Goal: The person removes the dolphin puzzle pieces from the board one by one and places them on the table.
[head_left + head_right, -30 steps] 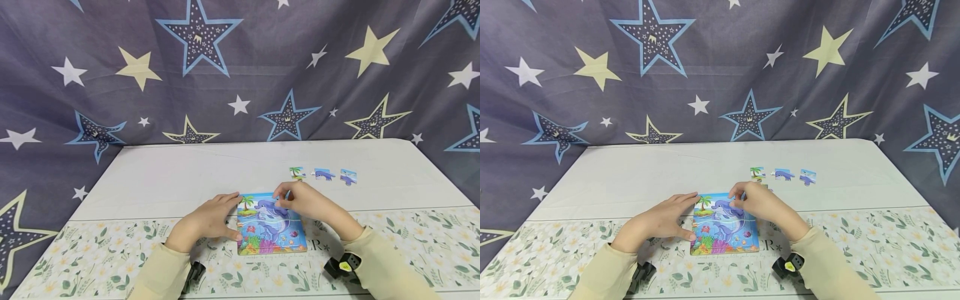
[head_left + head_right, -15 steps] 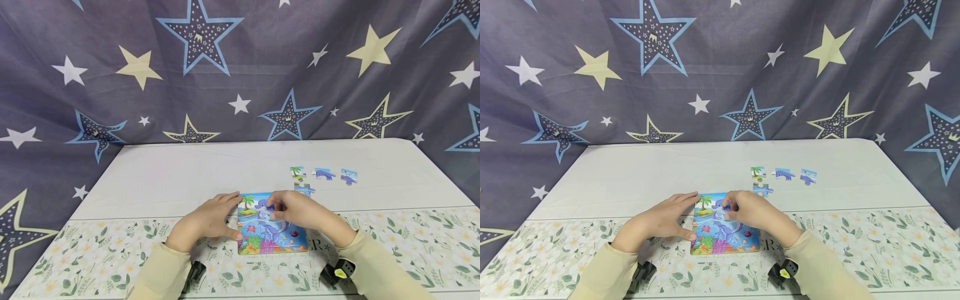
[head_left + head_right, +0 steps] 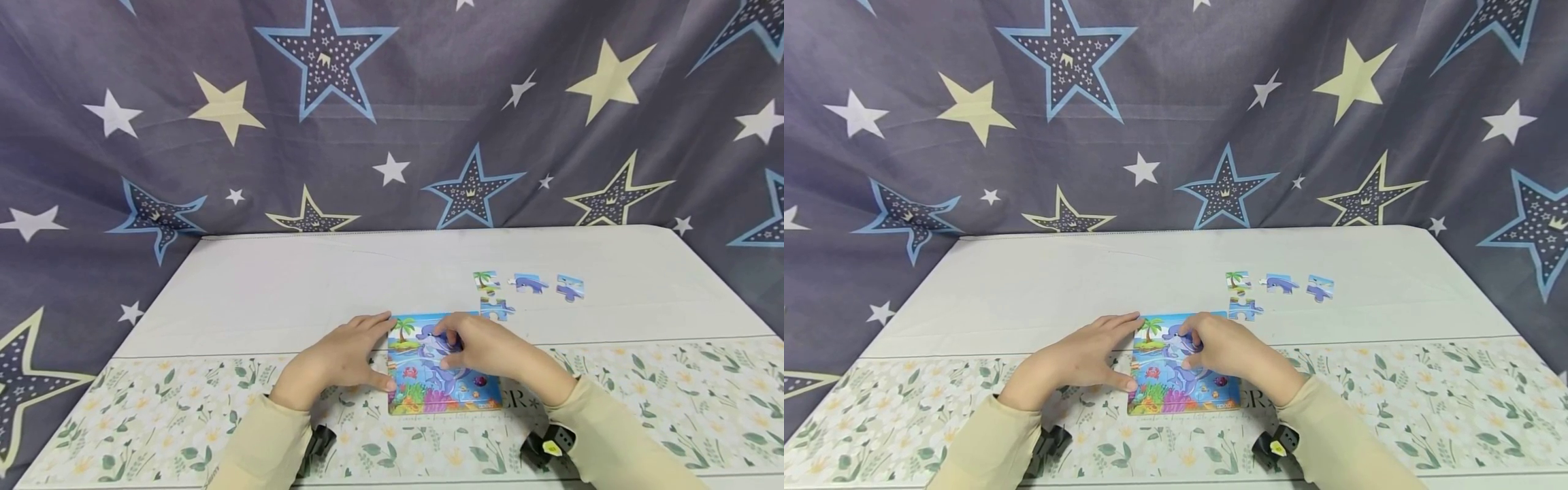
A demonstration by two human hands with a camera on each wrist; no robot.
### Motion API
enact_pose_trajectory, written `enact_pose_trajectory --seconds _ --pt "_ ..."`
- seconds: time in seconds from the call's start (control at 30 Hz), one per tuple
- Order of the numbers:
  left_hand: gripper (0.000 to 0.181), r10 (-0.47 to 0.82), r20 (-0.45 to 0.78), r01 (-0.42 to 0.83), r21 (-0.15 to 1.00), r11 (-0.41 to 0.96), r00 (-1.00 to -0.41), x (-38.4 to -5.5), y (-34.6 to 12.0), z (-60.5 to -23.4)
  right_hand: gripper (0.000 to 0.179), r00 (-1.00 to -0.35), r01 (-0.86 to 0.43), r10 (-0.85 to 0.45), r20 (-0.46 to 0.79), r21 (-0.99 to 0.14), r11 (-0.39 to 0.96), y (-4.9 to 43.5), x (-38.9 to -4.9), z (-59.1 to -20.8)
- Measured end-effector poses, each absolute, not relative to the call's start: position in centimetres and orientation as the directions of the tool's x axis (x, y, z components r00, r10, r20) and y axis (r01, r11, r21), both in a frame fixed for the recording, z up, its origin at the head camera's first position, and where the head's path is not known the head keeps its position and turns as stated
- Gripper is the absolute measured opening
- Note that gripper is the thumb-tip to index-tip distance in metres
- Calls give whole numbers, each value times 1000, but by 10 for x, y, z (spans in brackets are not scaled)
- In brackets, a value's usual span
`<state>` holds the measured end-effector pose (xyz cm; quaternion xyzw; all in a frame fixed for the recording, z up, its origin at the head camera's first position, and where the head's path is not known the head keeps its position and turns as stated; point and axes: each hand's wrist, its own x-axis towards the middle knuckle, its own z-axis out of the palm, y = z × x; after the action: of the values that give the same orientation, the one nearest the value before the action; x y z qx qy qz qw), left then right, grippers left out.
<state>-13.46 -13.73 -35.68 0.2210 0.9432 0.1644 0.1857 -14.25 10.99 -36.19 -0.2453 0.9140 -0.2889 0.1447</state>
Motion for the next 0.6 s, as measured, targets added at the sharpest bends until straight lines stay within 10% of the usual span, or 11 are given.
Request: enact_pose_trajectory --seconds 0.6 --pt "103 474 -277 359 378 853 -836 -135 -136 -356 40 -843 -371 -527 -109 -592 716 108 -143 -364"
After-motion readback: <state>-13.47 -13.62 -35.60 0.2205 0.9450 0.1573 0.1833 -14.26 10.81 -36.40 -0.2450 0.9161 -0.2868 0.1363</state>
